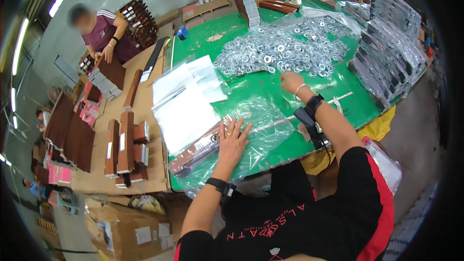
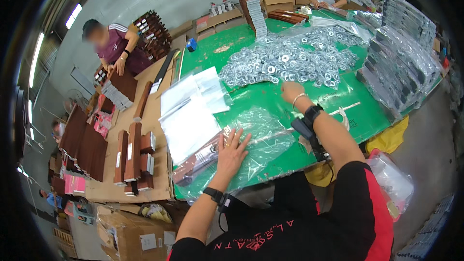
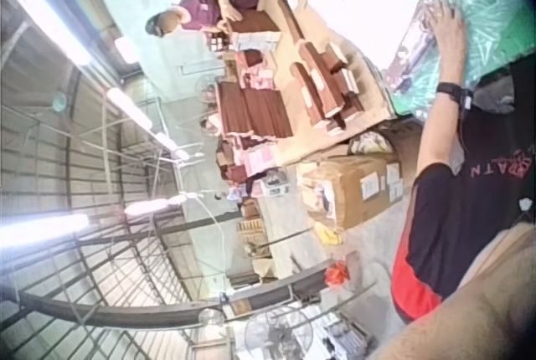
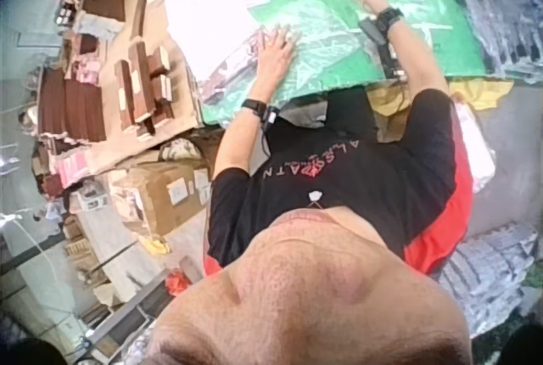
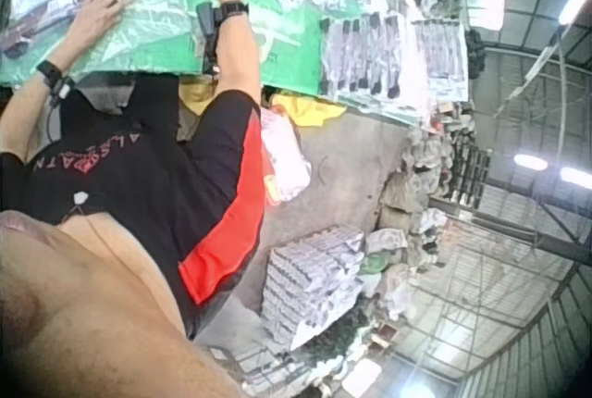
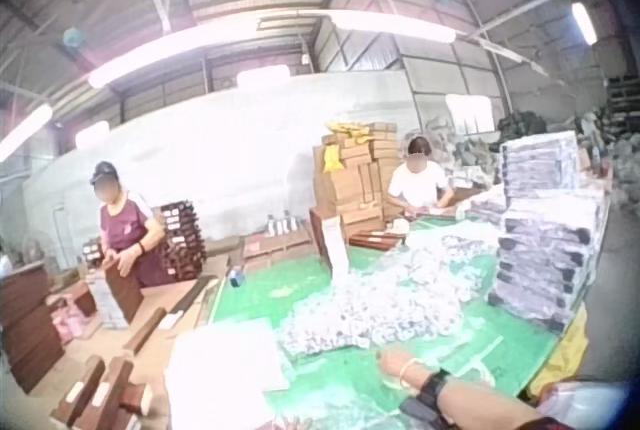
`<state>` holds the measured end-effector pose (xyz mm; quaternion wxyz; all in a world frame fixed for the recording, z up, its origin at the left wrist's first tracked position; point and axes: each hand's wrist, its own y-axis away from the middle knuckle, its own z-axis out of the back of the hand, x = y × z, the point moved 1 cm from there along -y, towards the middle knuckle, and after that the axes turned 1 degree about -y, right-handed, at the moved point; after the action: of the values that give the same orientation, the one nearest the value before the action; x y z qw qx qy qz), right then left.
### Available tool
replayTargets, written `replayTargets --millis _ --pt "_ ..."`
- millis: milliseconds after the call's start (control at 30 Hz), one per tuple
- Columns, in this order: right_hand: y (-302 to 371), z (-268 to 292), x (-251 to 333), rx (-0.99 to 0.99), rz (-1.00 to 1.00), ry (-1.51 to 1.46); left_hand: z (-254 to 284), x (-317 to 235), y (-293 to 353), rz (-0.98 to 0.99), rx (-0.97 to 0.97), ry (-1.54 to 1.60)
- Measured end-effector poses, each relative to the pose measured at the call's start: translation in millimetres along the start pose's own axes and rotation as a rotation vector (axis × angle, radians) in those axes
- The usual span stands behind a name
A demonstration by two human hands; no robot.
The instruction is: Packing wooden furniture armrests into plastic bags and sealing them with tape.
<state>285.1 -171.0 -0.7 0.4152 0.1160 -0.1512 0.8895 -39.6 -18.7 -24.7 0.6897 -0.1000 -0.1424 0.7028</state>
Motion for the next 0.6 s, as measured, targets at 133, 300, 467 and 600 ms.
replayTargets --millis 133,300,467,600 --pt "-63.0 -22.9 22.5 -0.041 -0.009 -0.069 6.5 -2.6 -1.3 0.041 0.028 -0.013" --pt "-93.5 -78.6 7.3 -0.22 -0.12 0.219 -0.4 -6.4 -7.3 0.058 0.117 0.037" --pt "-96.0 8.2 9.8 0.208 -0.068 -0.419 29.1 10.1 -30.6 0.186 0.112 0.309" --pt "-27.9 73.6 0.4 0.159 0.061 -0.605 43.0 -9.8 -106.0 -0.119 0.056 0.324"
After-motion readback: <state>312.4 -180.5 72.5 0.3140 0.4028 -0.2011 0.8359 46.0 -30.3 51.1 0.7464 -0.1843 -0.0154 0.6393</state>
